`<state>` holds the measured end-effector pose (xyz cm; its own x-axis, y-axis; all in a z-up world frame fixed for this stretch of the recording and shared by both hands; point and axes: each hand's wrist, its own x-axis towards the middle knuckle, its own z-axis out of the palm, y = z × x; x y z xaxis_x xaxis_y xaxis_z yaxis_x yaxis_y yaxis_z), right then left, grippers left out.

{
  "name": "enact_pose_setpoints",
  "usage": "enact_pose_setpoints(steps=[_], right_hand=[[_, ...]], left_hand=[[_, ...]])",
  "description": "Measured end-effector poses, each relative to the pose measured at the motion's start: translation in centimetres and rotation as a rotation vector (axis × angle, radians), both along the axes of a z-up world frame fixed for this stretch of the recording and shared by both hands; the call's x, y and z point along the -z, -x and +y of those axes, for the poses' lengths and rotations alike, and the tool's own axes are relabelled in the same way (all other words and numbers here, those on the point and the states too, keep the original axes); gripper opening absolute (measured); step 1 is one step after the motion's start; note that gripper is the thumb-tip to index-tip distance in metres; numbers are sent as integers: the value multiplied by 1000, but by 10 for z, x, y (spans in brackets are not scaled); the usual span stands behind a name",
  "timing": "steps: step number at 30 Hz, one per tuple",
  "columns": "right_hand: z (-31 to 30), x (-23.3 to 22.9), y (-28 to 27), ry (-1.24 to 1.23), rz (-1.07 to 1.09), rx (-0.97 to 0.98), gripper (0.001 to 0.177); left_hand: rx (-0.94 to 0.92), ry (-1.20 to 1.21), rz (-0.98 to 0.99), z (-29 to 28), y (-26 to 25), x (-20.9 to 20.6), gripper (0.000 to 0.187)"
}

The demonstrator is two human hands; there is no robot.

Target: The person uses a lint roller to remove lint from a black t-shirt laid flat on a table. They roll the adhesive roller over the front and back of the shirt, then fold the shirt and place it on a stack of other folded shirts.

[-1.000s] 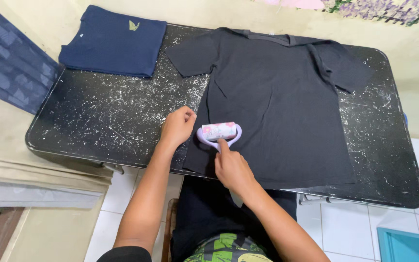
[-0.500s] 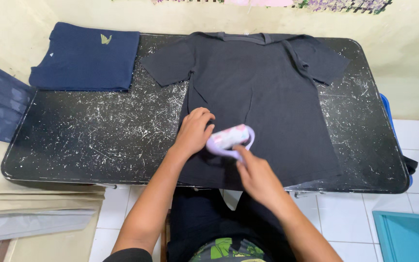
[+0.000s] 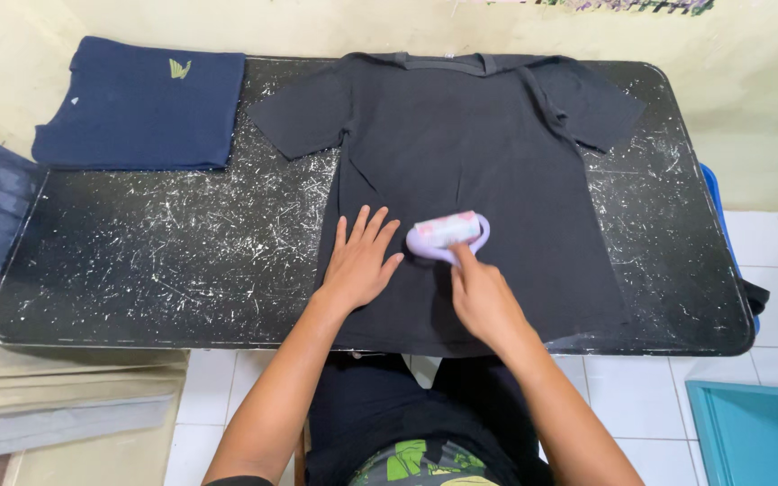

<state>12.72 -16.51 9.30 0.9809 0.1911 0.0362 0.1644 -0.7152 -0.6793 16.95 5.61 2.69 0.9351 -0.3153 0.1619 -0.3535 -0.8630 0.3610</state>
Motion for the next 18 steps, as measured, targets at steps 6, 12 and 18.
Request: enact_pose_setpoints(steps=[6, 12, 18], right_hand=[[-29, -25, 84, 35, 251, 52, 34], [-18, -9, 41, -28, -19, 13, 34], [-5, 1, -6, -21, -17, 20, 34]], left_hand=[[-32, -16, 47, -5, -5, -8, 53], [-68, -18, 34, -13, -8, -10, 49], [-52, 26, -21, -7, -3, -3, 48]])
